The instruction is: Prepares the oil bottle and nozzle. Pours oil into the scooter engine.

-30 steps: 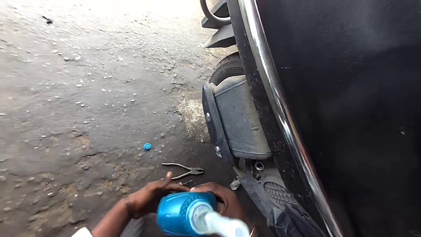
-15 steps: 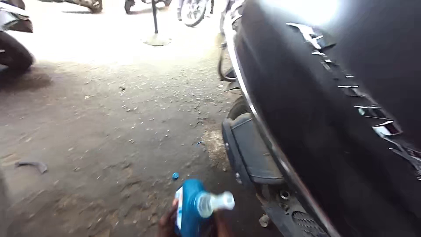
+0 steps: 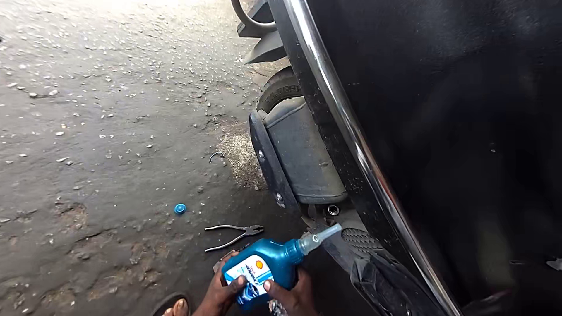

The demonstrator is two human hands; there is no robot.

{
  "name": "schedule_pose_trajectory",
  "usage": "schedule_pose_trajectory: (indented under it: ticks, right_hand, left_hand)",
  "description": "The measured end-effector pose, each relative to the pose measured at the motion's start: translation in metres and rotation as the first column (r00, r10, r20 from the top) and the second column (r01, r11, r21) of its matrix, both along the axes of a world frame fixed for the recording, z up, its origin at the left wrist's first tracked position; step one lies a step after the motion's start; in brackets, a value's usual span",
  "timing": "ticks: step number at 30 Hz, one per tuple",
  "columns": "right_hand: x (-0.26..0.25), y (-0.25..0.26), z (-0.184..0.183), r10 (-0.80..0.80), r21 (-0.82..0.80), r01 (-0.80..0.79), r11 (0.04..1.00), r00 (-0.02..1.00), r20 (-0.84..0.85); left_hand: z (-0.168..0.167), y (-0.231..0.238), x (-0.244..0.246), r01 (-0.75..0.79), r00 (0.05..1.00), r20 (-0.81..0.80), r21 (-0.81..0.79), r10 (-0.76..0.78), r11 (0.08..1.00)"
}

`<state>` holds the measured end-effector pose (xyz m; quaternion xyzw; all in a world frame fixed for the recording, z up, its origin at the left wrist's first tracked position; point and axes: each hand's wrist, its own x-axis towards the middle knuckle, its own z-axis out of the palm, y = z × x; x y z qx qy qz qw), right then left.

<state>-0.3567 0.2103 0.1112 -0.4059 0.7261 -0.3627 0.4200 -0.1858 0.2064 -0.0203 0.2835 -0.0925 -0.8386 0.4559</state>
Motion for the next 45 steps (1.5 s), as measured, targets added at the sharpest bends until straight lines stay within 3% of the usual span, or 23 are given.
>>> schedule_pose_trajectory:
  ticks: [5,10,21,29,35,42,45]
  right_hand:
    - [-0.013,-0.007,-0.011,-0.059,0.114,0.041,0.993,0.985,0.163]
    - [-0.025,-0.015,-0.016,-0.145,0.126,0.115,0.985,0.954,0.262]
    - [-0.032,-0.025,-0.02,-0.268,0.149,0.224,0.963,0.851,0.452]
    - [-0.008,-0.026,0.002,-0.368,0.19,0.331,0.924,0.642,0.672]
    - [0.018,-0.015,0.013,-0.305,0.217,0.234,0.948,0.468,0.829]
    - [0.021,-0.023,0.029,-0.306,0.229,0.251,0.94,0.329,0.893]
    - [0.019,-0.025,0.031,-0.271,0.209,0.217,0.954,0.32,0.908]
  left_hand:
    - [0.012,0.0,0.004,0.094,0.954,0.282,0.052,-0.104,0.994]
    - [0.033,-0.011,-0.002,0.119,0.884,0.451,0.04,-0.124,0.992]
    - [0.075,-0.03,0.002,0.079,0.855,0.518,-0.091,-0.02,0.993]
    - [0.127,-0.048,0.003,0.123,0.712,0.702,-0.139,0.01,0.983]
    - [0.157,-0.057,-0.003,0.153,0.639,0.769,-0.139,0.009,0.978]
    - [0.172,-0.051,-0.011,0.023,0.629,0.765,-0.197,0.139,0.98]
    - [0.177,-0.049,-0.011,0.02,0.597,0.786,-0.215,0.161,0.976]
